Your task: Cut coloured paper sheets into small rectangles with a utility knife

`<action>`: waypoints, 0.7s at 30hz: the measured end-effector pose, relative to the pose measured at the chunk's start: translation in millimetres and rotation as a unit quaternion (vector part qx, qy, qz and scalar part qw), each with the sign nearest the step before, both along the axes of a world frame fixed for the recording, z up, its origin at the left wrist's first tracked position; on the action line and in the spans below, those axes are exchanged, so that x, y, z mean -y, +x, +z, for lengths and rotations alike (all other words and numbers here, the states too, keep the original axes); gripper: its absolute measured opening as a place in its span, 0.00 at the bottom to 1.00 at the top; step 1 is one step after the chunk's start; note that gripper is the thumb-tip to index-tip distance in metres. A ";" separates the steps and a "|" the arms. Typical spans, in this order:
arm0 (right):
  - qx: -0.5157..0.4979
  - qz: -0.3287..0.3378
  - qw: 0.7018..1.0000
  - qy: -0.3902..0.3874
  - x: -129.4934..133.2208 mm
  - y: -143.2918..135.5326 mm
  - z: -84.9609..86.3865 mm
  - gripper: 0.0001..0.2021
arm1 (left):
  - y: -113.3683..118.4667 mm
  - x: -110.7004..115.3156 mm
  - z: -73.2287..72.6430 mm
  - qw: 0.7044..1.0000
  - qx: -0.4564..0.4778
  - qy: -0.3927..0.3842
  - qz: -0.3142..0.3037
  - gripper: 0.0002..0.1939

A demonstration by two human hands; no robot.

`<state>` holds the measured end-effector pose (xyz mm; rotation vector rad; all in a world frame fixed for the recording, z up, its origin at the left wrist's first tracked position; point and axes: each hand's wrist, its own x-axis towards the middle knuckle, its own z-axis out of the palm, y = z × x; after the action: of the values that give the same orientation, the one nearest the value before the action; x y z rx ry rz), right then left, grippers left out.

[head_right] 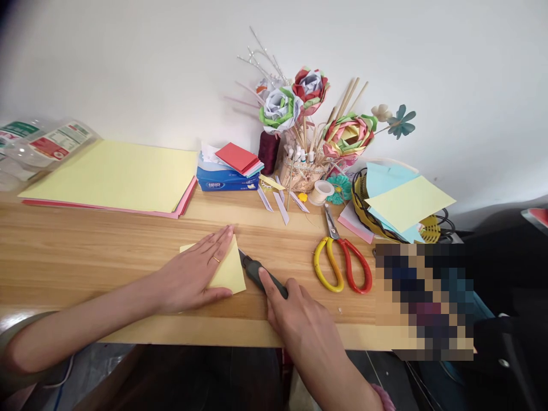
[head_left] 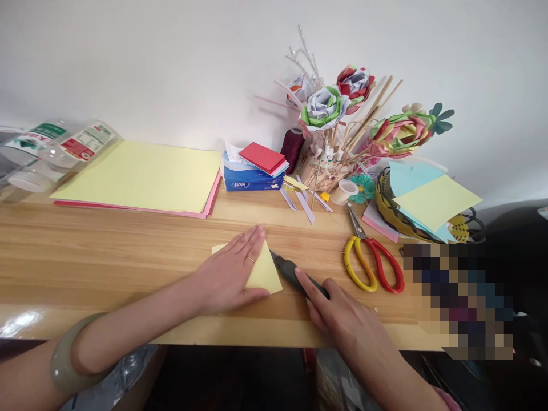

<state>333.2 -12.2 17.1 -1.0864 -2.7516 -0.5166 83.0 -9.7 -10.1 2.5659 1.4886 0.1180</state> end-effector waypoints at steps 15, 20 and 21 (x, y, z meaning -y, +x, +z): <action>0.044 -0.062 0.991 -0.108 -34.4 -21.7 6.0 0.24 | 0.4 1.0 2.3 0.999 0.029 0.016 0.003 0.51; 0.011 -0.106 0.987 -0.124 -47.6 -21.9 5.6 0.24 | -2.6 1.7 6.2 0.989 0.137 -0.011 0.045 0.43; 0.001 -0.113 0.986 -0.124 -48.4 -19.4 5.4 0.24 | -5.6 1.0 9.1 0.981 0.184 -0.011 0.067 0.38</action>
<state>313.8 36.2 22.5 -1.4660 -2.7645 -0.2009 77.5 -10.8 -1.0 2.2643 1.5022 0.5569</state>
